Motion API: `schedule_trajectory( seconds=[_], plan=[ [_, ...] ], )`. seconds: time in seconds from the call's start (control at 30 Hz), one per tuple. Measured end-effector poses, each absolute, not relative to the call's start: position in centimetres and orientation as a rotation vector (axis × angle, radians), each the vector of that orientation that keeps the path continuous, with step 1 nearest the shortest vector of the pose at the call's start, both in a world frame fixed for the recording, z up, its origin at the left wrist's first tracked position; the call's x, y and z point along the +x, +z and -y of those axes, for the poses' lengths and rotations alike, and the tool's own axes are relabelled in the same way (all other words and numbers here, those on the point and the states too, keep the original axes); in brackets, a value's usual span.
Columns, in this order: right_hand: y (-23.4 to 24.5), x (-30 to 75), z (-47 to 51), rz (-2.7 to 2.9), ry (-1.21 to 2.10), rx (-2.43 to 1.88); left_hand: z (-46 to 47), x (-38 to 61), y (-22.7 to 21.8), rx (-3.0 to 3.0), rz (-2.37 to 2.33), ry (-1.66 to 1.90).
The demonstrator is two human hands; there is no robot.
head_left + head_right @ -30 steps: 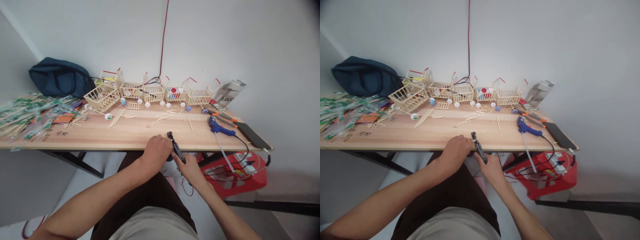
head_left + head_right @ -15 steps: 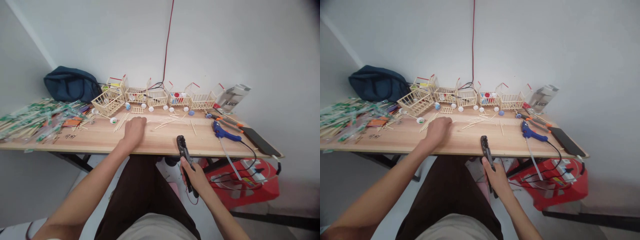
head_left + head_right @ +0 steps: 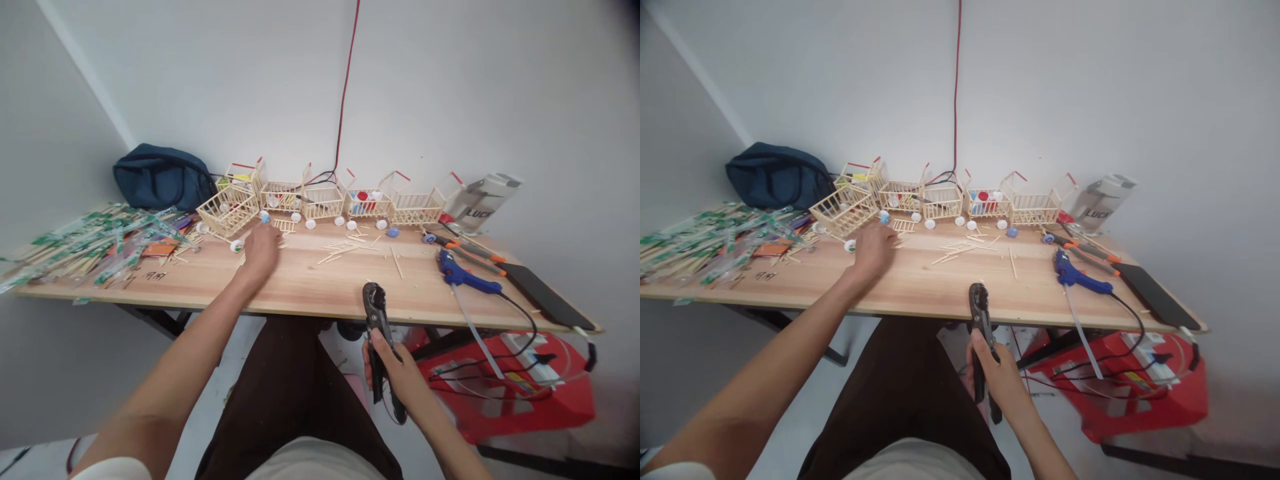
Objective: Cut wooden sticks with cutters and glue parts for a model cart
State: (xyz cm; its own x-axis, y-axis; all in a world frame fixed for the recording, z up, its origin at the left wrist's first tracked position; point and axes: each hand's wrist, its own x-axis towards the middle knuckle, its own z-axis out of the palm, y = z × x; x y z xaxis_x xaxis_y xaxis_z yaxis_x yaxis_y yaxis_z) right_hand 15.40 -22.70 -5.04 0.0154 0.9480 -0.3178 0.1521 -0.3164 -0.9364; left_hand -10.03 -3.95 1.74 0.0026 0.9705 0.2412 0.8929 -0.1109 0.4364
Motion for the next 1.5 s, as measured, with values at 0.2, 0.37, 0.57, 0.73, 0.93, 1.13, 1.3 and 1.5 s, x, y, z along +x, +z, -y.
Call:
schedule_trajectory(
  seconds=[0.2, 0.37, 0.57, 0.73, 0.93, 1.13, 1.3, 1.5],
  plan=[
    [-5.3, 14.0, 24.3, 0.932, 1.644, -1.314, 4.7, -6.0, 1.1, 2.283, -1.565, 0.775],
    [-6.8, 12.9, 27.5, 0.992, 1.867, -1.269, 4.3, -3.2, 0.9, 2.241, -1.609, 0.549],
    [-6.8, 13.4, 29.9, 1.178, 2.111, -1.068, 4.2, -3.4, 1.2, 2.182, -1.692, 0.530],
    [-7.0, 13.3, 28.9, 1.146, 2.037, -1.136, 6.2, -4.9, 1.2, 1.941, -1.483, 0.802],
    [-3.3, 14.0, 22.8, 1.047, 1.396, -1.184, 12.2, -5.0, 1.2, 1.175, -0.840, 0.720],
    [0.3, 13.8, 18.4, 1.282, 1.168, -1.252, 15.9, -3.5, 1.7, 1.133, -0.734, 0.683],
    [0.0, 13.1, 18.4, 1.262, 1.140, -1.243, 16.4, -3.6, 1.6, 1.109, -0.698, 0.647],
    [-0.1, 13.4, 18.3, 1.091, 1.288, -1.233, 17.0, -4.7, 1.2, 1.117, -0.590, 0.692]
  ],
)
